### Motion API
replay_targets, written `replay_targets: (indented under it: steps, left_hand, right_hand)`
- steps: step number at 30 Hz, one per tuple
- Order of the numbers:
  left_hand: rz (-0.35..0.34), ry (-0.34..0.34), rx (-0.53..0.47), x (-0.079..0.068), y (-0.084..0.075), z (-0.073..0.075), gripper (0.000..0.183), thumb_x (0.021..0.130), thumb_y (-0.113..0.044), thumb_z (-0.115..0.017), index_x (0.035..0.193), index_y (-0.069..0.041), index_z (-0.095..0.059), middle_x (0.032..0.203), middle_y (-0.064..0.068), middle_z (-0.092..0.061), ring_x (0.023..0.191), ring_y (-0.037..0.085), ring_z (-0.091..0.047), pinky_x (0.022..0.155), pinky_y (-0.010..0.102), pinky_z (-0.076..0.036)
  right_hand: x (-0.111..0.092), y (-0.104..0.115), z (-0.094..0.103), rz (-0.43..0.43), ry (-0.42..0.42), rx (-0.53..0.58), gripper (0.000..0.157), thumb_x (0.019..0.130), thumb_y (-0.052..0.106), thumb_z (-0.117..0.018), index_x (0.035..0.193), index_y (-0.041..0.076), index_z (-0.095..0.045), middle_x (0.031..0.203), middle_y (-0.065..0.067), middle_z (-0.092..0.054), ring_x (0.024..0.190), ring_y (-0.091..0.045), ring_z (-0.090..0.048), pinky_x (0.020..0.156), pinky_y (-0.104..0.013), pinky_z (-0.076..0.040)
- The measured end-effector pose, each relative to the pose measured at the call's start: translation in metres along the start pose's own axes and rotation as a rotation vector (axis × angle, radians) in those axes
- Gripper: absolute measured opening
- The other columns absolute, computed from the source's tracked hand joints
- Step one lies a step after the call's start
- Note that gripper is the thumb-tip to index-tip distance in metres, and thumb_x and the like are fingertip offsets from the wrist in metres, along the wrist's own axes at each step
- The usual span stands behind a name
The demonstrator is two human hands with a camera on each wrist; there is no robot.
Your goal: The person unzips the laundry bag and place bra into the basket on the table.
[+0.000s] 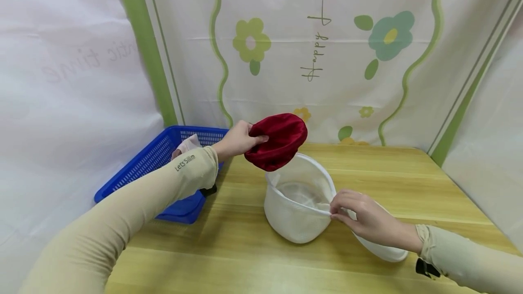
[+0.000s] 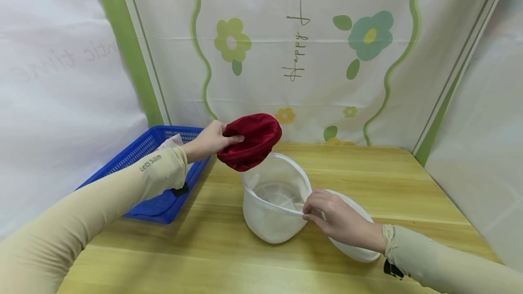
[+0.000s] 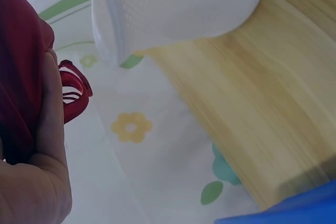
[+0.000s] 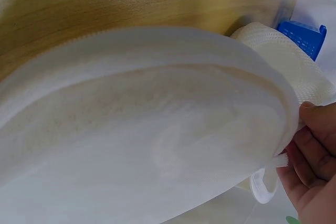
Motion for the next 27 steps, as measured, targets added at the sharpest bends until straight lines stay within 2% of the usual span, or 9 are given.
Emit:
replay_targets:
  steps: [5, 10, 15, 20, 24, 27]
  left_hand:
    - [0.035, -0.032, 0.02, -0.003, 0.007, 0.013, 0.026, 0.092, -0.026, -0.071, 0.084, -0.001, -0.071, 0.066, 0.004, -0.064, 0.057, 0.012, -0.052, 0.051, 0.023, -0.041]
    - [0.048, -0.063, 0.03, -0.006, 0.012, 0.025, 0.028, 0.092, -0.027, -0.071, 0.08, -0.002, -0.07, 0.064, 0.004, -0.063, 0.057, 0.013, -0.053, 0.051, 0.023, -0.041]
    - [0.062, -0.078, 0.05, -0.01, 0.017, 0.034, 0.029, 0.092, -0.028, -0.07, 0.081, -0.001, -0.07, 0.064, 0.005, -0.064, 0.056, 0.012, -0.052, 0.049, 0.022, -0.04]
    - [0.07, -0.081, 0.029, -0.016, 0.024, 0.043, 0.028, 0.093, -0.027, -0.069, 0.085, 0.001, -0.072, 0.069, 0.007, -0.067, 0.058, 0.013, -0.055, 0.05, 0.023, -0.042]
    - [0.076, -0.093, 0.035, -0.019, 0.032, 0.053, 0.029, 0.094, -0.027, -0.068, 0.085, 0.001, -0.071, 0.065, 0.005, -0.065, 0.056, 0.012, -0.053, 0.05, 0.023, -0.04]
    - [0.107, -0.116, 0.053, -0.02, 0.039, 0.062, 0.03, 0.094, -0.028, -0.068, 0.086, 0.0, -0.069, 0.06, 0.003, -0.059, 0.051, 0.011, -0.047, 0.047, 0.023, -0.037]
  right_hand:
    - [0.0, 0.001, 0.0, 0.01, 0.0, 0.005, 0.006, 0.094, 0.013, -0.068, 0.09, 0.012, -0.064, 0.089, 0.007, -0.061, 0.076, -0.008, -0.054, 0.065, -0.02, -0.047]
    - [0.001, 0.001, 0.0, 0.017, 0.001, 0.013, 0.017, 0.085, 0.0, -0.074, 0.09, 0.012, -0.064, 0.089, 0.006, -0.061, 0.075, -0.009, -0.054, 0.064, -0.02, -0.047]
    - [0.0, 0.001, 0.001, 0.013, 0.003, 0.02, 0.014, 0.087, 0.002, -0.073, 0.09, 0.012, -0.064, 0.089, 0.006, -0.061, 0.076, -0.009, -0.054, 0.064, -0.02, -0.047]
    - [0.0, 0.001, 0.001, 0.026, -0.005, 0.016, 0.007, 0.092, 0.009, -0.069, 0.09, 0.012, -0.064, 0.089, 0.006, -0.061, 0.076, -0.009, -0.054, 0.065, -0.019, -0.047]
    - [-0.001, 0.001, 0.001, 0.028, -0.008, 0.01, 0.006, 0.094, 0.012, -0.067, 0.089, 0.013, -0.064, 0.089, 0.007, -0.06, 0.076, -0.008, -0.054, 0.064, -0.019, -0.047]
    - [-0.001, 0.0, 0.001, 0.02, -0.006, 0.01, 0.006, 0.094, 0.011, -0.068, 0.09, 0.014, -0.064, 0.089, 0.007, -0.06, 0.076, -0.008, -0.054, 0.064, -0.019, -0.047]
Point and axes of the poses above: each hand's wrist, its own x-axis towards the middle knuckle, its own z-axis out of the back of the hand, y = z × x, the point moved 9 cm from there along x, towards the middle knuckle
